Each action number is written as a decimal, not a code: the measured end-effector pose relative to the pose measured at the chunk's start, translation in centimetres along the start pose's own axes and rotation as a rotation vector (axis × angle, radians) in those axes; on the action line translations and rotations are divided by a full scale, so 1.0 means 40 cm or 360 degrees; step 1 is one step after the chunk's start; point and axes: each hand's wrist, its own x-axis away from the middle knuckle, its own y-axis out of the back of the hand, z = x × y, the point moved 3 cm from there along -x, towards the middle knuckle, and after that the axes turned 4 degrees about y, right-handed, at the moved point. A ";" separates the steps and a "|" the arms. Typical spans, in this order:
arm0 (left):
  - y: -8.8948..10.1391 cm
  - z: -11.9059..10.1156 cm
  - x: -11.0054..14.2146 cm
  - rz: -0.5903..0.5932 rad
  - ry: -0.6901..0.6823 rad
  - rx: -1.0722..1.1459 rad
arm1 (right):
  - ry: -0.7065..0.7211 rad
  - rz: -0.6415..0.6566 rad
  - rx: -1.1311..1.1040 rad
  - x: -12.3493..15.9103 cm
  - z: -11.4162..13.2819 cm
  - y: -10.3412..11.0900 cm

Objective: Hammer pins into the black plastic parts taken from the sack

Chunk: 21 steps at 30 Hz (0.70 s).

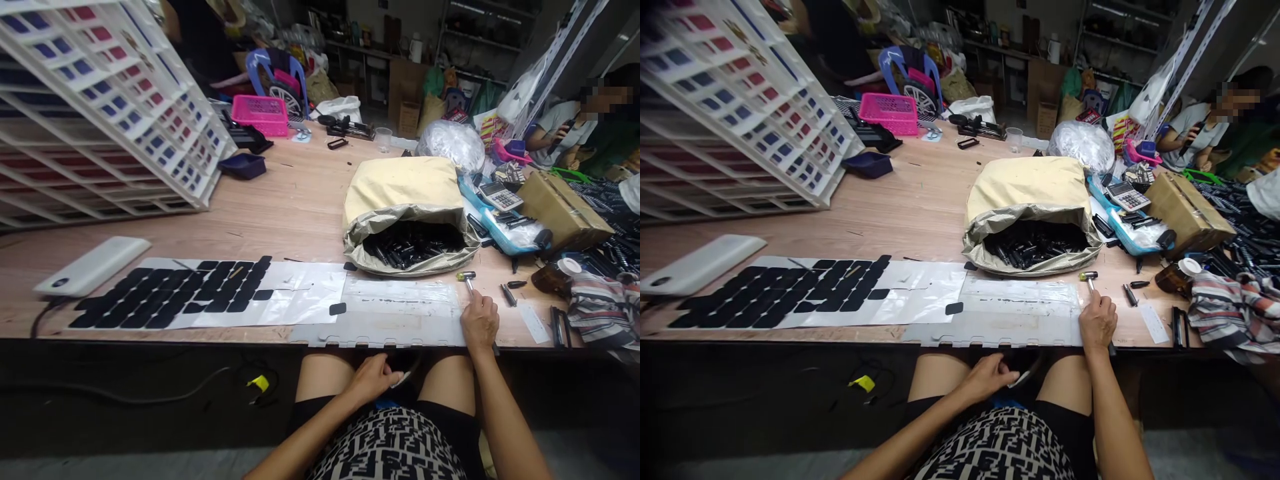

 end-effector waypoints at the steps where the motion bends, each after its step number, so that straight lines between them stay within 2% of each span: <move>1: 0.025 -0.032 0.016 0.0156 -0.0178 -0.0011 | 0.0004 0.0001 0.0007 0.001 0.000 -0.001; 2: 0.057 -0.069 0.026 0.0285 -0.0364 -0.0037 | 0.0005 0.0002 0.0015 0.001 0.001 -0.002; 3: 0.098 -0.107 0.027 0.0330 -0.0523 -0.0066 | 0.0005 0.0003 0.0024 0.001 0.001 -0.001; 4: 0.147 -0.146 0.016 0.0288 -0.0656 -0.0115 | 0.0003 0.0004 0.0032 0.001 0.002 -0.001; 7: 0.316 -0.255 -0.075 -0.0477 -0.0860 -0.0430 | 0.0003 0.0006 0.0027 0.001 0.004 0.004; 8: 0.359 -0.285 -0.116 -0.0687 -0.0892 -0.0603 | 0.0003 0.0012 0.0019 0.001 0.004 0.006; 9: 0.392 -0.311 -0.157 -0.0818 -0.0921 -0.0783 | 0.0004 0.0023 0.0013 0.002 0.005 0.006; 11: 0.431 -0.349 -0.235 -0.0890 -0.0996 -0.1133 | -0.0002 0.0049 0.0002 0.003 0.006 0.007; 15: 0.457 -0.379 -0.326 -0.0764 -0.1090 -0.1504 | -0.0019 0.0086 -0.0022 0.005 0.007 0.005; 18: 0.478 -0.381 -0.332 -0.0677 -0.1158 -0.1438 | -0.0027 0.0097 -0.0032 0.006 0.008 0.007; 21: 0.489 -0.367 -0.295 -0.0693 -0.1220 -0.1206 | -0.0041 0.0104 -0.0038 0.005 0.008 0.011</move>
